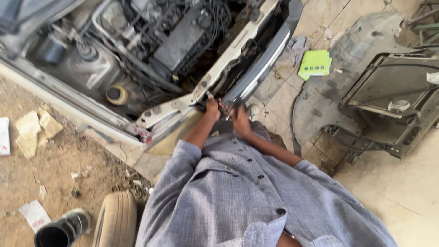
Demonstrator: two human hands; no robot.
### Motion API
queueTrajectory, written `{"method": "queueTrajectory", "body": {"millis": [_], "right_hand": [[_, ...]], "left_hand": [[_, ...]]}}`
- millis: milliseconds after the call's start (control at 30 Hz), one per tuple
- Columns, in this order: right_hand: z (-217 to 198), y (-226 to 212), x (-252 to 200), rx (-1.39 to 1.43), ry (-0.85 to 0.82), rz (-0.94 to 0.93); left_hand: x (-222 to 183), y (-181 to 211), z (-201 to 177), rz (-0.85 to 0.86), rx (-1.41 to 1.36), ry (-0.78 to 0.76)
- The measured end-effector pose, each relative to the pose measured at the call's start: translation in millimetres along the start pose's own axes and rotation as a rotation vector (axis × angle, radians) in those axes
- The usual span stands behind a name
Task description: The person works on the front engine area of a car using a socket wrench to loosen and remove bolts from the upper support frame.
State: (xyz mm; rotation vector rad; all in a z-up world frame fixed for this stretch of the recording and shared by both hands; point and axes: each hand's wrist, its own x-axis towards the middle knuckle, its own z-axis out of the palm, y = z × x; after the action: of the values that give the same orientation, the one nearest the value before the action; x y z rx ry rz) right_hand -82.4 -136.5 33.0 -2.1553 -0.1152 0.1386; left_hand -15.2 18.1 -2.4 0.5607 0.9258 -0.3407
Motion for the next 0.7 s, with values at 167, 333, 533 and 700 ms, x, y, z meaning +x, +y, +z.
{"method": "queueTrajectory", "body": {"millis": [167, 333, 533, 700], "right_hand": [[-19.1, 28.5, 61.8, 0.595, 0.111, 0.481], [-8.9, 19.5, 54.8, 0.057, 0.145, -0.13], [-30.5, -37.9, 1.7, 0.0, -0.251, -0.786], [-23.2, -18.6, 8.4, 0.086, -0.012, -0.246]], "left_hand": [[18.2, -6.2, 1.9, -0.021, -0.117, -0.027], [27.6, -9.5, 1.6, -0.011, -0.042, 0.075], [44.0, -12.1, -2.2, 0.024, -0.051, 0.009], [34.7, -13.2, -4.5, 0.089, 0.013, 0.04]]}}
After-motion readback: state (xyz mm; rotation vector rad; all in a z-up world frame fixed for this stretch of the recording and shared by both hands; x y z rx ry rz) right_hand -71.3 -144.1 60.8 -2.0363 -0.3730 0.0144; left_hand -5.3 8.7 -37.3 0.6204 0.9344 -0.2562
